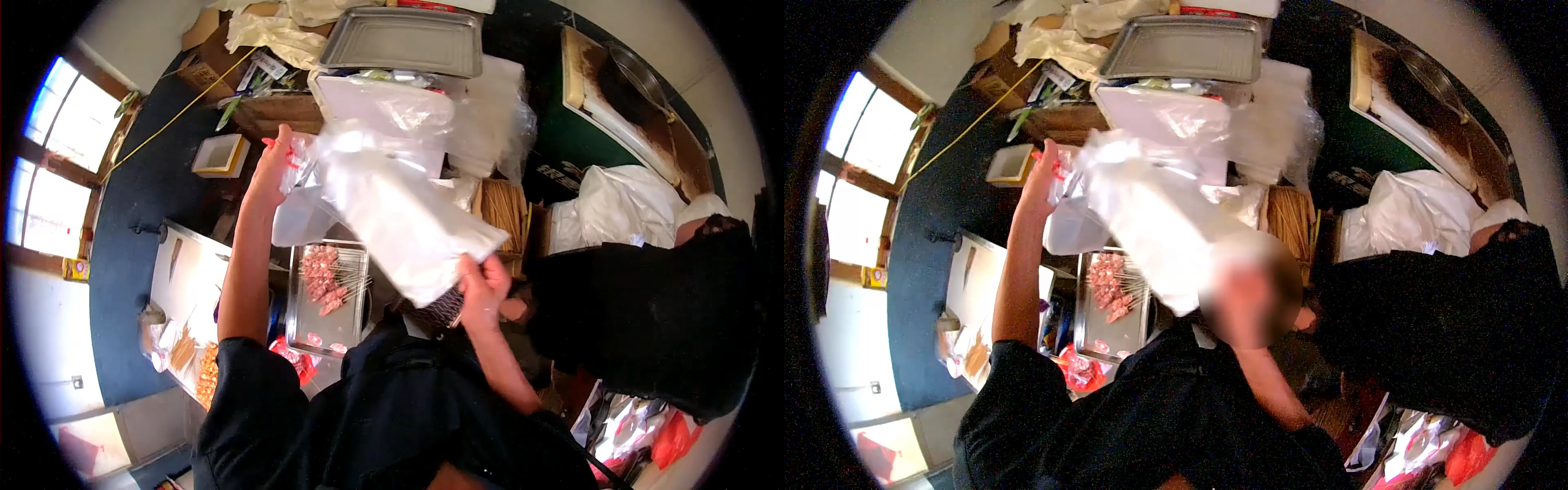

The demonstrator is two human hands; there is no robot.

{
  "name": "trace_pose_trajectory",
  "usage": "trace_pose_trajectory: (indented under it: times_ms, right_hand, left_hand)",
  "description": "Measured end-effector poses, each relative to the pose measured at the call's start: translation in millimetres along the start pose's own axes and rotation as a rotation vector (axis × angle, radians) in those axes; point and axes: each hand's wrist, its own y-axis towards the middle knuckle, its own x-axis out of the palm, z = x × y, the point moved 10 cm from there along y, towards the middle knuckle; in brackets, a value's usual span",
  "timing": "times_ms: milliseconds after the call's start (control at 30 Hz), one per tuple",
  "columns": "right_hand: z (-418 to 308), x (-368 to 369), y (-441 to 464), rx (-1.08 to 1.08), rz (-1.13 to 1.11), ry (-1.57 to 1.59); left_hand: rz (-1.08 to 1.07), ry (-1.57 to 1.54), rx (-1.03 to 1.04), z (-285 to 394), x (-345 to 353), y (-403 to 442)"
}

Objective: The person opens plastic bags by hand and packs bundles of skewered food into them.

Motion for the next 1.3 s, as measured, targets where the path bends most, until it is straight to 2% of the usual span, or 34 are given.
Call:
trace_pose_trajectory:
  times_ms: [67,100,200,267,467,500,533,600,633,700,800,1033,1133,1200,1300]
  right_hand:
    - [1.8,-31.7,9.0,-0.003,0.124,0.056]
    - [-24.2,-45.4,11.3,-0.381,0.133,-0.462]
    - [-12.8,-71.0,15.1,-0.022,0.171,0.07]
    - [-13.7,-83.6,13.4,-0.02,0.208,0.015]
    - [10.3,-94.0,-3.4,0.019,0.185,-0.094]
    - [19.7,-100.9,-6.7,0.072,0.212,-0.071]
    - [30.5,-103.8,-9.9,0.129,0.23,-0.051]
    - [24.2,-94.6,-15.1,0.104,0.173,-0.109]
    - [27.7,-93.5,-16.9,0.125,0.142,-0.109]
    - [24.0,-84.8,-17.3,0.116,0.102,-0.122]
    - [24.9,-76.9,-10.6,0.117,0.037,-0.189]
    - [18.0,-19.0,-7.2,0.109,-0.121,-0.198]
    - [13.4,11.3,-17.1,0.128,-0.203,-0.187]
    - [5.1,26.3,-25.3,0.065,-0.229,-0.183]
    - [-10.4,50.1,-46.3,0.076,-0.345,-0.209]
  left_hand:
    - [0.009,-0.073,0.007,11.8,-11.7,0.2]
    - [0.02,-0.071,0.014,16.2,-19.3,0.5]
    - [0.015,-0.066,0.103,33.0,-34.3,-3.1]
    - [0.097,-0.116,0.182,47.2,-48.4,-9.4]
    - [0.206,-0.103,0.193,46.7,-82.0,-15.3]
    - [0.347,0.003,0.199,58.9,-65.0,-44.5]
    - [0.296,-0.016,0.236,53.0,-70.3,-41.5]
    - [0.278,0.012,0.254,54.3,-54.2,-61.4]
    - [0.131,-0.024,0.277,46.2,-55.4,-54.8]
    - [0.197,-0.148,0.225,34.5,-53.3,-75.4]
    - [0.167,-0.242,0.215,23.3,-63.9,-103.2]
    - [0.29,-0.4,0.249,8.8,-107.4,-209.2]
    - [0.395,-0.427,0.27,-5.8,-122.1,-263.3]
    - [0.44,-0.443,0.293,-15.9,-123.6,-297.9]
    - [0.712,-0.46,0.289,-24.5,-115.9,-369.1]
